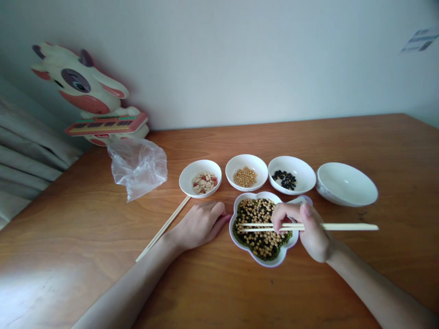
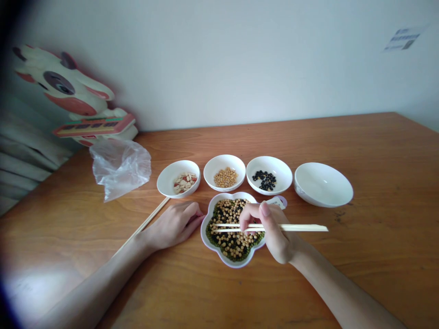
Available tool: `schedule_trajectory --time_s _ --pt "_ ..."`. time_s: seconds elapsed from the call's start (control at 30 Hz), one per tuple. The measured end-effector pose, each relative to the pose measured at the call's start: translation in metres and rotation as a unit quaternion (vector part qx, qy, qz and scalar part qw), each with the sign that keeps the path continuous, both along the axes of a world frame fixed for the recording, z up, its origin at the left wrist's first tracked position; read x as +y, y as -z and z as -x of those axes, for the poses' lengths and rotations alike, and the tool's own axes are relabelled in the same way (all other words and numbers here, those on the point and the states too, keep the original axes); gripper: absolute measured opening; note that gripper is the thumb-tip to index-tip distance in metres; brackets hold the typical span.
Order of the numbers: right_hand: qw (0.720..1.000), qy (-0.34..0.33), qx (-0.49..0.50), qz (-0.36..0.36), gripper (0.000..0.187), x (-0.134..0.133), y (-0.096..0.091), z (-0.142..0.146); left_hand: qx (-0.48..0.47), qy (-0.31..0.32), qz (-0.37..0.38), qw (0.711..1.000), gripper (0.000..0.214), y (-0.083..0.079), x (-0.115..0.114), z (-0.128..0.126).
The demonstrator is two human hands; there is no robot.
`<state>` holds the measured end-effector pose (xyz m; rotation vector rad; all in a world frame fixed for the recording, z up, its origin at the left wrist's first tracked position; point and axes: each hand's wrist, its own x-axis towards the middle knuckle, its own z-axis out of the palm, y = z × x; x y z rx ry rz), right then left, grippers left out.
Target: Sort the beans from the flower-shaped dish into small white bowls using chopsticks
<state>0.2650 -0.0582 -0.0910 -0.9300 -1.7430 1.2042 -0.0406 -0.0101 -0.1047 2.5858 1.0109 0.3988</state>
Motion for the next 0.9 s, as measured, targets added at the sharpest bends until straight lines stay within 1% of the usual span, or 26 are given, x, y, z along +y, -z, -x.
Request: schedule_trajectory --time_s 0.4,0.6,0.73,0.9 --pt "0.999 0.015 0.027 -0.008 0.078 -0.0006 0.0019 0.0030 0.004 -0.002 0.025 1.000 0.019 -0.0019 0.0000 0.0002" --pt "0.999 0.018 0.051 0.001 0.078 -0.0014 0.0024 0.0028 0.001 0.001 0.029 1.000 0.020 -0.0046 -0.0006 0.0002" --pt "0.999 0.014 0.049 0.002 0.080 0.0000 0.0014 0.0021 0.001 0.004 0.025 1.000 0.018 -0.0046 -0.0007 -0.0003" --pt "1.000 0.007 0.028 0.005 0.082 0.0003 0.0005 0.0016 -0.003 -0.003 0.014 1.000 0.017 -0.0004 -0.0006 0.0004"
